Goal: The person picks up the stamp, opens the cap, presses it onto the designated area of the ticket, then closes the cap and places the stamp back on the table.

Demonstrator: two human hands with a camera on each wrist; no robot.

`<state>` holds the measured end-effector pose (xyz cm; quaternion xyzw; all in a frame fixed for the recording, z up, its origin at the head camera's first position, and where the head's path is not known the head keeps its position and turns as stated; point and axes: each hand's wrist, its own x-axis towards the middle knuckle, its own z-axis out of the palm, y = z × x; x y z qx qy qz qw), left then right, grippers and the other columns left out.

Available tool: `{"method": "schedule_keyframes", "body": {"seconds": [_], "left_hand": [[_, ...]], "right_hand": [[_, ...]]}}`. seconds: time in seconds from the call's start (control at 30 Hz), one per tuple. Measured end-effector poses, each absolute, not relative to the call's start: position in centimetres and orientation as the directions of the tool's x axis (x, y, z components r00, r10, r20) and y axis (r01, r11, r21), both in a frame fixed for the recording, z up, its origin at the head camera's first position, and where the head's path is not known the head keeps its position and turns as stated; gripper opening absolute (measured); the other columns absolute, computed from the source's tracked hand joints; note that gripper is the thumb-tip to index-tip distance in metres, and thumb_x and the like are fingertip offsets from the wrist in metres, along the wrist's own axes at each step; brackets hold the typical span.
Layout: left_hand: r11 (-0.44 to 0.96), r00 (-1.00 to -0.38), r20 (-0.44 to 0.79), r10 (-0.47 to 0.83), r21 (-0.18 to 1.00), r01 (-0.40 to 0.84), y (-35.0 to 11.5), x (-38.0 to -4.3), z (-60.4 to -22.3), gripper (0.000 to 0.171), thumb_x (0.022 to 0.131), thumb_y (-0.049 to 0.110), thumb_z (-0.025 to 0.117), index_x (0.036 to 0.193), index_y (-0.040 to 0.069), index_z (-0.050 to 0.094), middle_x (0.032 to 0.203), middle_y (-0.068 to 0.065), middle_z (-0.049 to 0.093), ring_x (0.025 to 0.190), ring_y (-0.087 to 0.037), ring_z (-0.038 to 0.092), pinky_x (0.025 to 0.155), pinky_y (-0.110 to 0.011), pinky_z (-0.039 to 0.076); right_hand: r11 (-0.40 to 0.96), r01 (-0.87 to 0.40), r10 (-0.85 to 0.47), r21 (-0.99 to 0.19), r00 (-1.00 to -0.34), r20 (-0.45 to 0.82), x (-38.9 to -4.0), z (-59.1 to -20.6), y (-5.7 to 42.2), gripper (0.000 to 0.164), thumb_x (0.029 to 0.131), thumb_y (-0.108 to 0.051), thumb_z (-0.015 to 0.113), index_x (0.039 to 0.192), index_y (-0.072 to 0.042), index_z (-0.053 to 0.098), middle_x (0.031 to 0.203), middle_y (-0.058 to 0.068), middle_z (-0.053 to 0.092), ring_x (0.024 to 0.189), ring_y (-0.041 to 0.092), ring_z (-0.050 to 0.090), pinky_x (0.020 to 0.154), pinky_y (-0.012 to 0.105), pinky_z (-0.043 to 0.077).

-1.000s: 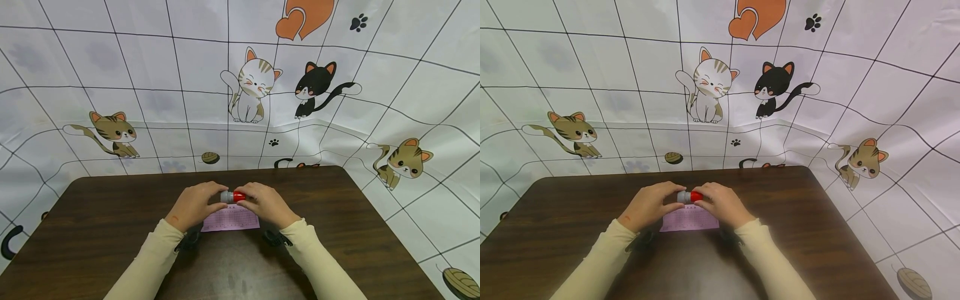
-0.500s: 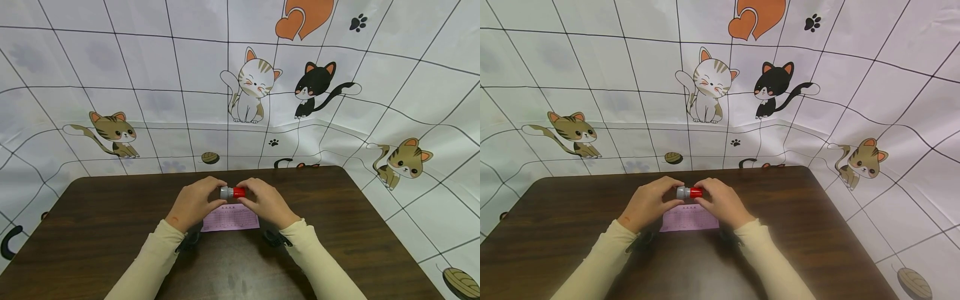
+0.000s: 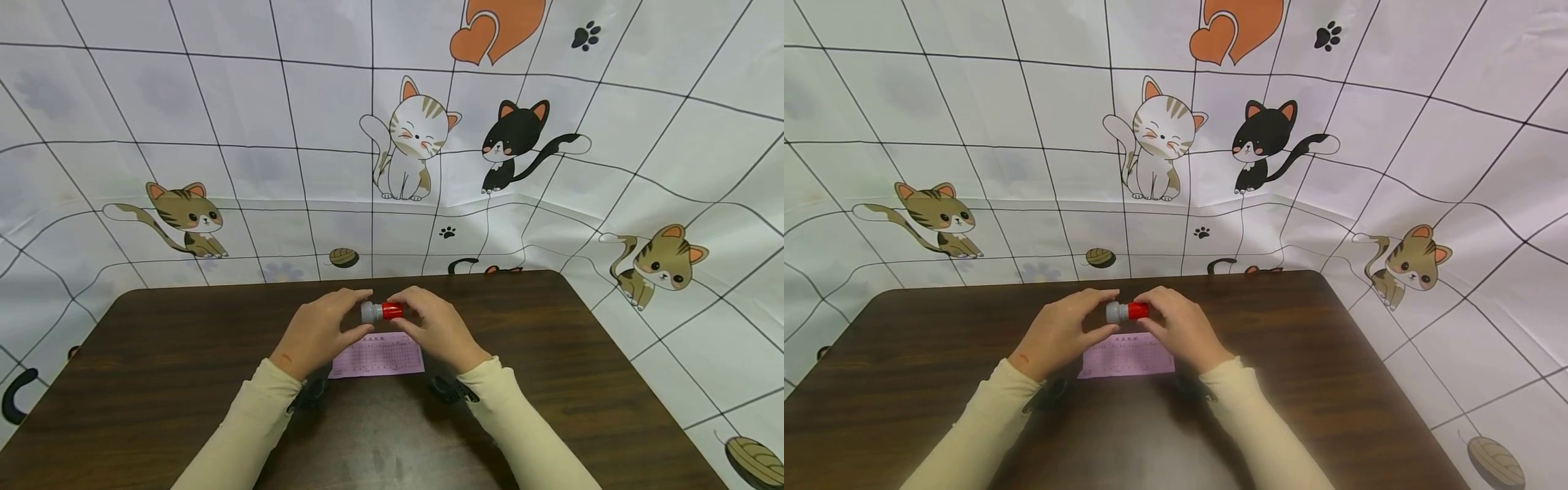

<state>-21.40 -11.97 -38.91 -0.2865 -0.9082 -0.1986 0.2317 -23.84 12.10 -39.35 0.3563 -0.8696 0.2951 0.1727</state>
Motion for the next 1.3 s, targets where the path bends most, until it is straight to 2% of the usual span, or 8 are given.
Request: {"method": "schedule_keyframes", "body": {"seconds": [0.33,0.63,0.9,1.13,1.3], "left_hand": [[0.764,-0.704,0.565,0.43,0.187,0.617,-12.12,-21.4,-38.68,0.052,0.082,0.032,0.09,0.127,0.011,0.073,0.119,-0.004,0.075,0.105,-0.02,0.074,0.088,-0.039,0.061],[0.758,-0.691,0.589,0.42,0.192,0.624,-12.02,-20.98,-39.0,0.049,0.081,0.03,0.091,0.124,0.011,0.075,0.115,-0.004,0.076,0.102,-0.021,0.075,0.085,-0.039,0.061],[0.764,-0.686,0.602,0.409,0.184,0.618,-12.04,-21.43,-38.83,0.046,0.081,0.033,0.09,0.12,0.012,0.077,0.112,-0.004,0.077,0.102,-0.022,0.074,0.086,-0.04,0.061],[0.763,-0.711,0.563,0.421,0.204,0.614,-11.96,-21.37,-38.92,0.048,0.083,0.035,0.089,0.123,0.011,0.075,0.116,-0.004,0.076,0.105,-0.022,0.074,0.089,-0.041,0.06],[0.758,-0.726,0.539,0.427,0.224,0.612,-11.84,-21.29,-39.02,0.052,0.083,0.037,0.088,0.125,0.012,0.073,0.119,-0.004,0.075,0.109,-0.023,0.072,0.092,-0.043,0.059]], "right_hand": [[0.581,-0.717,-0.511,-0.384,-0.689,0.514,-23.87,-39.44,11.97,0.031,0.089,-0.01,0.082,0.118,-0.012,0.069,0.11,-0.002,0.068,0.091,0.011,0.064,0.078,0.03,0.058],[0.578,-0.702,-0.481,-0.415,-0.705,0.522,-23.33,-39.91,12.1,0.032,0.087,-0.011,0.085,0.115,-0.012,0.07,0.101,-0.004,0.066,0.08,0.008,0.056,0.069,0.024,0.053],[0.579,-0.697,-0.477,-0.424,-0.711,0.517,-23.69,-39.72,12.06,0.031,0.087,-0.013,0.085,0.115,-0.01,0.071,0.095,-0.002,0.064,0.076,0.008,0.055,0.065,0.024,0.051],[0.594,-0.715,-0.52,-0.369,-0.692,0.502,-23.91,-39.57,12.09,0.038,0.087,-0.016,0.085,0.121,-0.01,0.069,0.106,-0.002,0.067,0.086,0.009,0.059,0.074,0.027,0.056],[0.594,-0.742,-0.547,-0.311,-0.655,0.521,-23.98,-39.69,12.18,0.034,0.087,-0.018,0.085,0.118,-0.012,0.072,0.104,-0.001,0.069,0.088,0.01,0.059,0.076,0.029,0.056]]}}
